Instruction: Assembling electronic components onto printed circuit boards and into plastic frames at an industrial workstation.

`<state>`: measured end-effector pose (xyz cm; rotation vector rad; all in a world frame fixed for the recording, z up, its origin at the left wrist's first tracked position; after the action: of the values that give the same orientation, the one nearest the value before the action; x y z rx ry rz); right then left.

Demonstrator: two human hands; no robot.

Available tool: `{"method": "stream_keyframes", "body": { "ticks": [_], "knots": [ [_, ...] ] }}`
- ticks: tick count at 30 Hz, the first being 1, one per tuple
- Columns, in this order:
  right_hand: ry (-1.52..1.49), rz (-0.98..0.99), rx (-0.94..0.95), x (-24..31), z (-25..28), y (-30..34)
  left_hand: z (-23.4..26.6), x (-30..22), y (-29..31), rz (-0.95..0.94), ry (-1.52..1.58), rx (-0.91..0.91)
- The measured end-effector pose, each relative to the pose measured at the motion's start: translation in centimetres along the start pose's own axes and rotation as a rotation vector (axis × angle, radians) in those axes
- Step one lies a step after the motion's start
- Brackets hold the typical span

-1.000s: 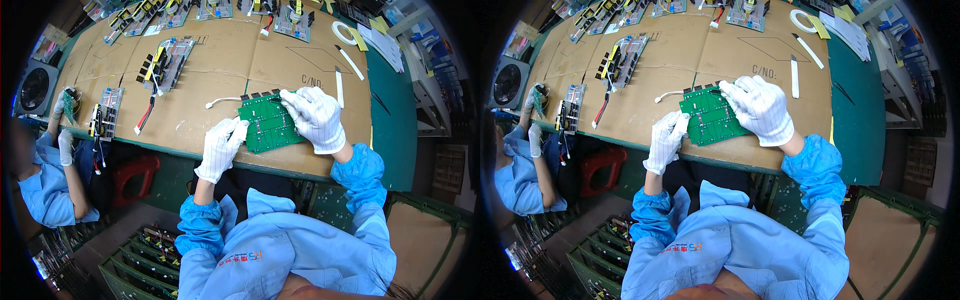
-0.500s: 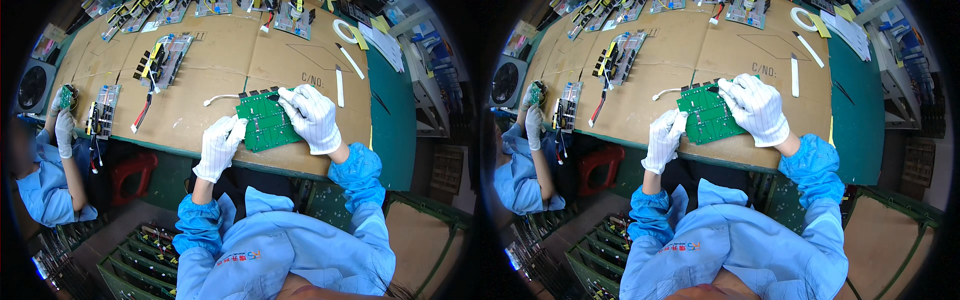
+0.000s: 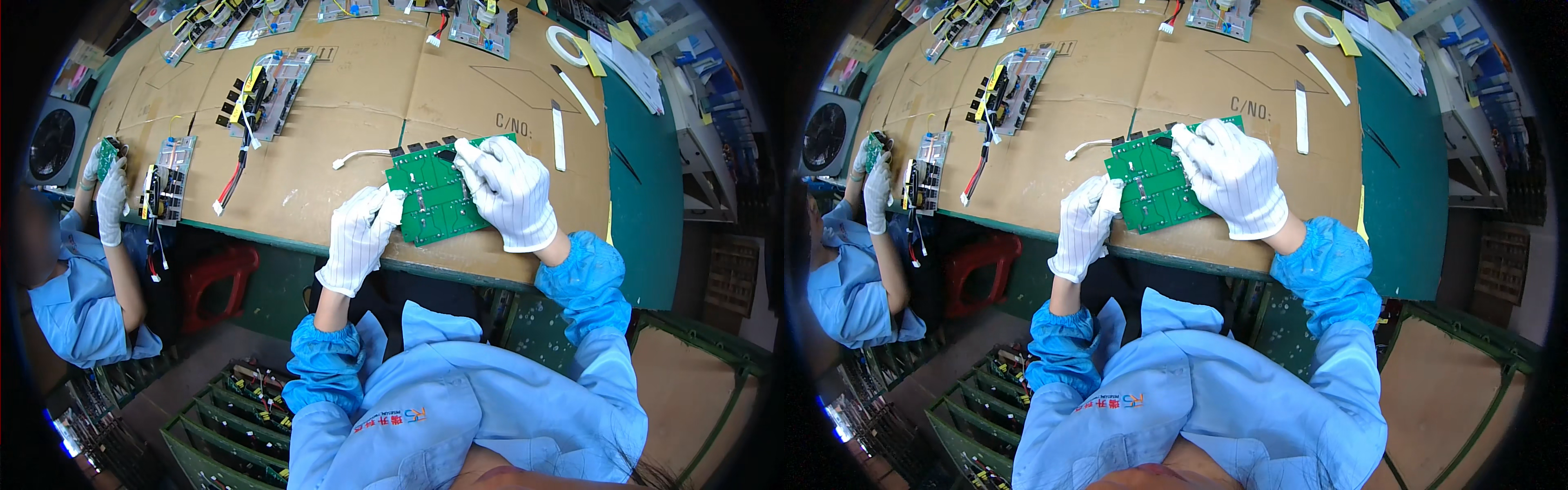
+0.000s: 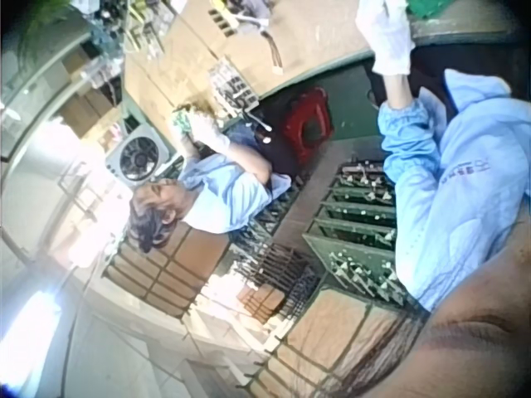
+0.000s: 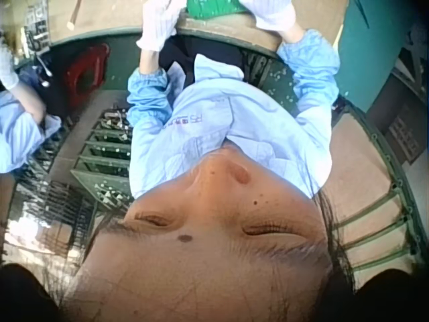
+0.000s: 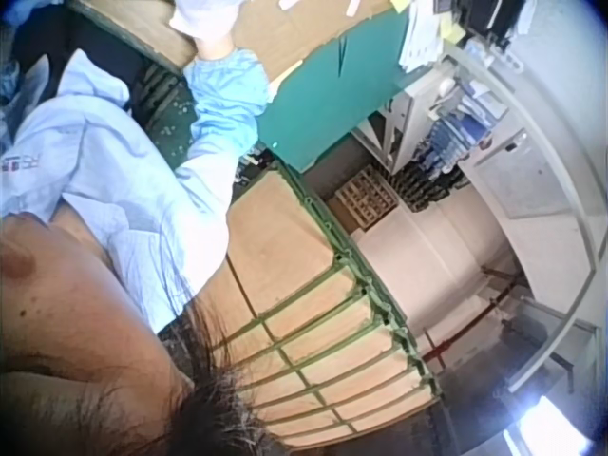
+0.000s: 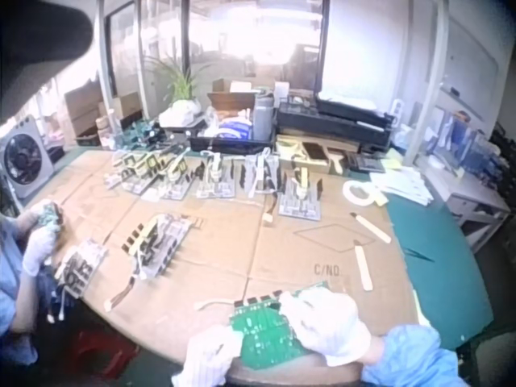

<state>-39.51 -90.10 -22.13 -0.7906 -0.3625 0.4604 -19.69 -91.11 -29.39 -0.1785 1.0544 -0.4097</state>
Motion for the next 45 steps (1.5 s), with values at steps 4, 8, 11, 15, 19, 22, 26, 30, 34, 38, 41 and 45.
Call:
{"method": "stream_keyframes", "body": {
  "ticks": [4, 8, 11, 15, 19, 22, 26, 30, 34, 38, 41, 45],
  "knots": [
    [-0.024, -0.043, 0.052, -0.4, -0.1, -0.4, -0.2, 0.1, -0.1, 0.0, -0.023, 0.015],
    [-0.114, -0.083, 0.061, -0.6, 0.1, -0.7, -0.2, -0.1, -0.2, 0.041, 0.016, 0.031],
    [-0.164, -0.106, 0.033, -1.1, 0.5, -0.3, -0.1, -0.3, -0.1, 0.002, 0.017, 0.001],
    [-0.049, -0.056, -0.009, -0.5, 1.1, 0.0, 0.0, -0.3, -0.2, -0.032, 0.002, -0.007],
    [-0.01, 0.013, -0.084, 0.0, 1.1, 0.0, 0.0, -0.3, -0.2, -0.01, 0.023, -0.01],
    [0.011, 0.007, -0.053, 0.3, 1.0, -0.1, -0.1, -0.2, -0.1, -0.002, 0.032, -0.02],
    [-0.07, -0.069, 0.016, 0.3, 1.2, 0.4, -0.1, -0.4, -0.1, -0.101, 0.004, -0.087],
    [-0.078, -0.236, 0.011, 0.0, 2.0, 1.0, -0.4, -0.9, 1.2, 0.09, 0.106, -0.056],
    [-0.06, -0.26, 0.078, 1.6, 2.0, 4.0, -1.3, -0.9, 3.7, 0.255, 0.118, -0.091],
    [0.189, -0.106, 0.166, 3.5, 2.0, 4.6, -1.5, -0.7, 4.5, 0.345, 0.128, -0.117],
    [0.139, -0.12, 0.133, 3.1, 2.0, 5.2, -1.5, -0.5, 4.5, 0.33, 0.153, -0.137],
    [0.036, -0.11, 0.129, 4.4, 1.7, 5.1, -1.7, -0.1, 4.6, 0.27, 0.144, -0.142]
  ]
}}
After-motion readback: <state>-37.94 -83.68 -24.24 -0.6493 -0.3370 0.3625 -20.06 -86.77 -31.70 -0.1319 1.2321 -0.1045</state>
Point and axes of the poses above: each hand's wrist, its own y-axis away from the middle knuckle, its own z-axis out of the back of the hand, x = y × z, the point moved 6 cm from there along -y, towards the middle knuckle, and after that the axes turned 8 degrees about -x, right-handed, at the moved point
